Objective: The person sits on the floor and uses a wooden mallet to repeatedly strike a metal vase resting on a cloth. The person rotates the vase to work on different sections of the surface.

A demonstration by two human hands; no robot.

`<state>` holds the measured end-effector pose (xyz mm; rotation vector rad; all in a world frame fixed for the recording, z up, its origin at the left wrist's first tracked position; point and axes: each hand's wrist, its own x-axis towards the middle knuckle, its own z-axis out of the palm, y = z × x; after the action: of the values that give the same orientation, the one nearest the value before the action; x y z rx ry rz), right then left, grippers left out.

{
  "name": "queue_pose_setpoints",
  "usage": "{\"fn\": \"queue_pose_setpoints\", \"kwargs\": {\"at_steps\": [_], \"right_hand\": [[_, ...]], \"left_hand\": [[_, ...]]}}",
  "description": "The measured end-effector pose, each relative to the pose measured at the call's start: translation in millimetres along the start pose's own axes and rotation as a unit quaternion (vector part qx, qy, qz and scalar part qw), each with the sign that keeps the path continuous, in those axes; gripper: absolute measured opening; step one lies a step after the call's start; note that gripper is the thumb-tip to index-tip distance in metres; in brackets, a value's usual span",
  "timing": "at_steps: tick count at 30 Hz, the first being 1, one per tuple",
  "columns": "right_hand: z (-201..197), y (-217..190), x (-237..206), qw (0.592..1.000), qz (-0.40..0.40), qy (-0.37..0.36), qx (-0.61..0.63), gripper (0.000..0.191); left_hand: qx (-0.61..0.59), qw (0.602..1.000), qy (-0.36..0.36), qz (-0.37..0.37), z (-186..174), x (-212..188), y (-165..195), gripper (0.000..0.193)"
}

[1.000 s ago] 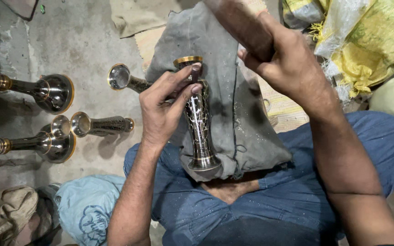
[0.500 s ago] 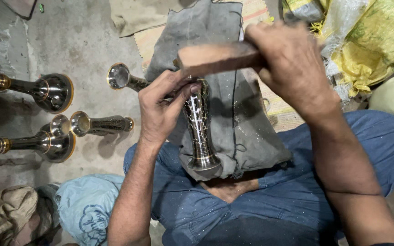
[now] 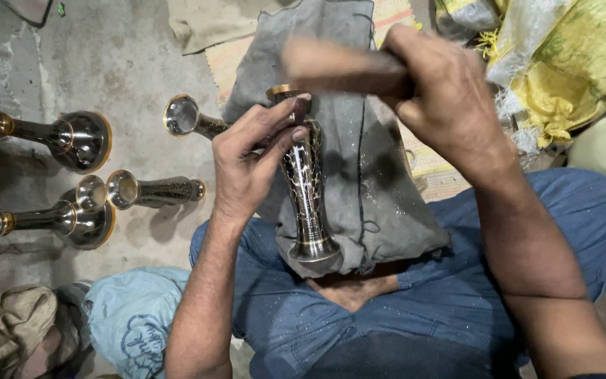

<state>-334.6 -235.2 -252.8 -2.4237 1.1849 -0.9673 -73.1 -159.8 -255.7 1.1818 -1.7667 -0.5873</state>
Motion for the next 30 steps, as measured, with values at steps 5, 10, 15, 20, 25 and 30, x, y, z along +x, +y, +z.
{"fn": "queue_pose_setpoints", "kwargs": {"at_steps": [5, 10, 15, 20, 25, 30], "right_hand": [[-3.3, -5.1, 0.9, 0.994, -0.058, 0.022, -0.093, 0.027], [-6.0, -9.2, 1.2, 0.982, -0.107, 0.042, -0.152, 0.037], [-1.8, -4.7, -1.7, 0.998, -0.036, 0.002, -0.050, 0.034], [5.4, -0.3, -0.5, 1.000, -0.021, -0.001, -0.013, 0.031], [32.2, -5.5, 10.1, 0.982, 0.084, -0.093, 0.143, 0.056], [61.3, -18.1, 14.0, 0.973, 0.004, -0.118, 0.197, 0.076]], "left_hand": [[0.015, 1.000, 0.001, 0.021, -1.4, 0.1, 0.3, 0.032], [0.025, 0.999, 0.003, 0.036, -1.9, 1.4, 2.5, 0.030], [0.012, 0.999, 0.001, 0.030, -1.4, 0.3, 2.3, 0.030], [-0.007, 0.999, 0.016, 0.031, -1.5, -4.9, -6.5, 0.032], [-0.259, 0.954, 0.112, -0.098, 12.9, -18.1, -27.4, 0.036], [-0.365, 0.898, 0.230, -0.082, 32.2, -31.6, -51.8, 0.042]]}}
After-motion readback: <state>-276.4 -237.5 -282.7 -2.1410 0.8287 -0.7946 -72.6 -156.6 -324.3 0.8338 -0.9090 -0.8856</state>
